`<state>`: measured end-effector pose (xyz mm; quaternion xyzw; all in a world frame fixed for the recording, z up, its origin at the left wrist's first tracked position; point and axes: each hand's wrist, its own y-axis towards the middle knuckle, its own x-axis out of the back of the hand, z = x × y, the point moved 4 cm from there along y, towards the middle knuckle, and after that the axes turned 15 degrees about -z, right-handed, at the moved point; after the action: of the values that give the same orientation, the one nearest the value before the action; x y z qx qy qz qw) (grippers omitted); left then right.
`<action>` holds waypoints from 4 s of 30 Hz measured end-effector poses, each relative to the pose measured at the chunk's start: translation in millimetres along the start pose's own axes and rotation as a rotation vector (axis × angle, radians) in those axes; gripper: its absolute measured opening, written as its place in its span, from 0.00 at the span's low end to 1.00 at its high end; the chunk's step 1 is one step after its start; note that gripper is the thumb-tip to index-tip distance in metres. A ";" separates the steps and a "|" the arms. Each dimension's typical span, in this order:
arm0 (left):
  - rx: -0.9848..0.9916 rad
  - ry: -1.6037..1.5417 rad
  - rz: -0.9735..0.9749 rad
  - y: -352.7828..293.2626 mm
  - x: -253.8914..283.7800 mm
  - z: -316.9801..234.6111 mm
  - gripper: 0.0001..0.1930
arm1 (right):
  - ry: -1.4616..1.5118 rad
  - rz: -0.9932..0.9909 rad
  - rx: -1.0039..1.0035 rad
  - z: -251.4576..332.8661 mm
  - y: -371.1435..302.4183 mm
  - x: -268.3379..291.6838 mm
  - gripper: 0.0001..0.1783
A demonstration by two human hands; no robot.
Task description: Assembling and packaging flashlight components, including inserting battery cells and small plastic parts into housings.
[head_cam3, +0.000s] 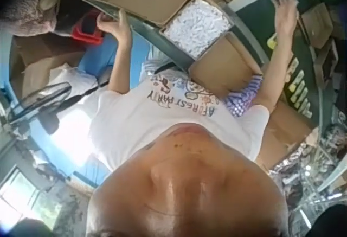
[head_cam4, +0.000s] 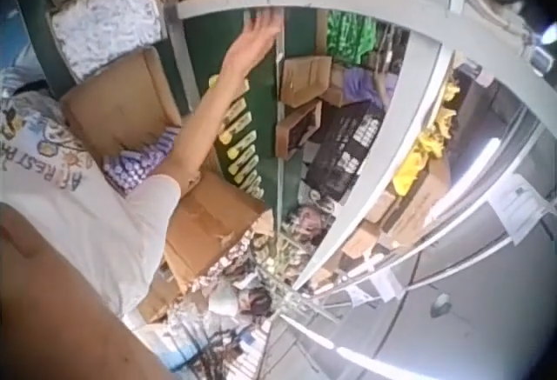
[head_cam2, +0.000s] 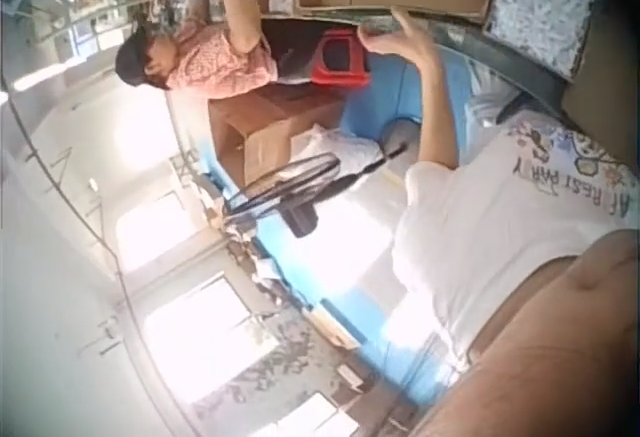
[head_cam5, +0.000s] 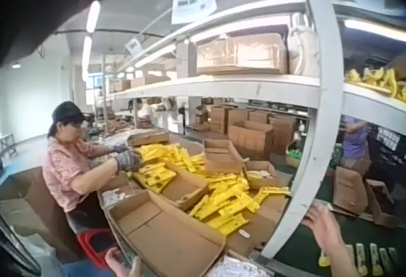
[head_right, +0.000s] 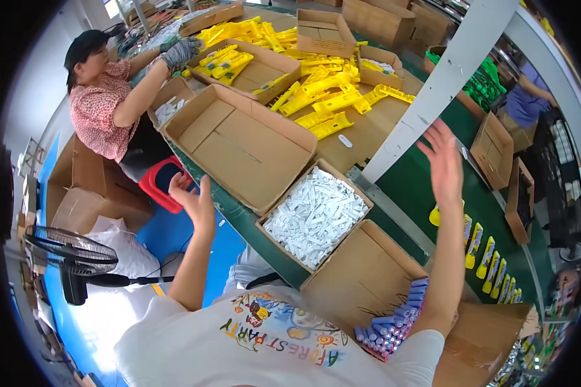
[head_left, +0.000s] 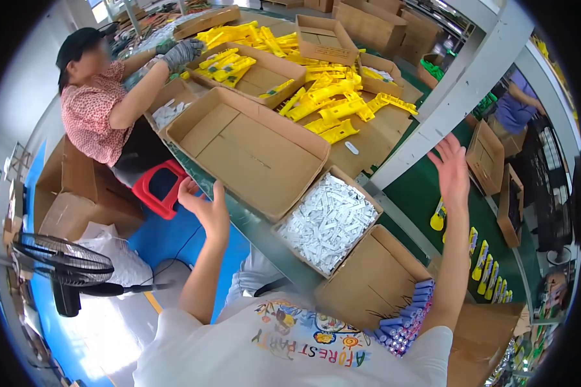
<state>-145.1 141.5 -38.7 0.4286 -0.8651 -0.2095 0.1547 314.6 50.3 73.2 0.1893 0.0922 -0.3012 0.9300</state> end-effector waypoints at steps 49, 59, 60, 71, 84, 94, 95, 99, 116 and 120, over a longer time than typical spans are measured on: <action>0.363 -0.066 0.620 133.1 -96.4 -49.8 0.22 | -0.215 -0.262 0.613 -37.2 14.2 -43.3 0.23; 0.362 -0.247 0.532 98.2 7.3 -27.8 0.19 | -0.283 -0.274 0.619 -35.3 10.3 -56.2 0.20; 0.319 -0.246 0.510 91.9 18.1 -16.5 0.20 | -0.280 -0.258 0.607 -36.2 10.5 -56.2 0.20; 0.568 -0.086 0.701 24.6 15.1 34.0 0.16 | -0.382 -0.271 0.508 -41.2 5.5 -43.7 0.21; -0.887 0.389 1.126 39.3 -101.9 -19.4 0.28 | -0.953 0.324 0.025 60.2 -203.9 -53.1 0.21; -1.283 0.184 0.756 43.0 -110.1 -41.7 0.17 | -0.934 0.117 -0.157 39.1 -279.4 -15.2 0.17; -1.122 0.283 0.767 49.4 -110.1 -38.1 0.16 | -0.923 0.131 -0.177 34.3 -281.0 -14.4 0.17; 0.715 -0.463 1.259 -20.0 -70.6 -97.8 0.15 | -0.896 0.072 -0.114 18.9 -278.9 -12.9 0.18; 0.714 -0.556 1.817 -186.6 33.6 -151.7 0.27 | -0.338 -0.191 -0.495 2.6 -246.7 -53.5 0.05; 0.865 -0.542 1.699 -195.4 27.0 -133.9 0.23 | -1.077 -0.217 0.571 16.8 -265.4 -62.5 0.11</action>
<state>31.2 -17.5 -17.4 -0.3771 -0.8932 0.2139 -0.1192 107.5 -122.0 27.7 0.2416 -0.4557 -0.4602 0.7227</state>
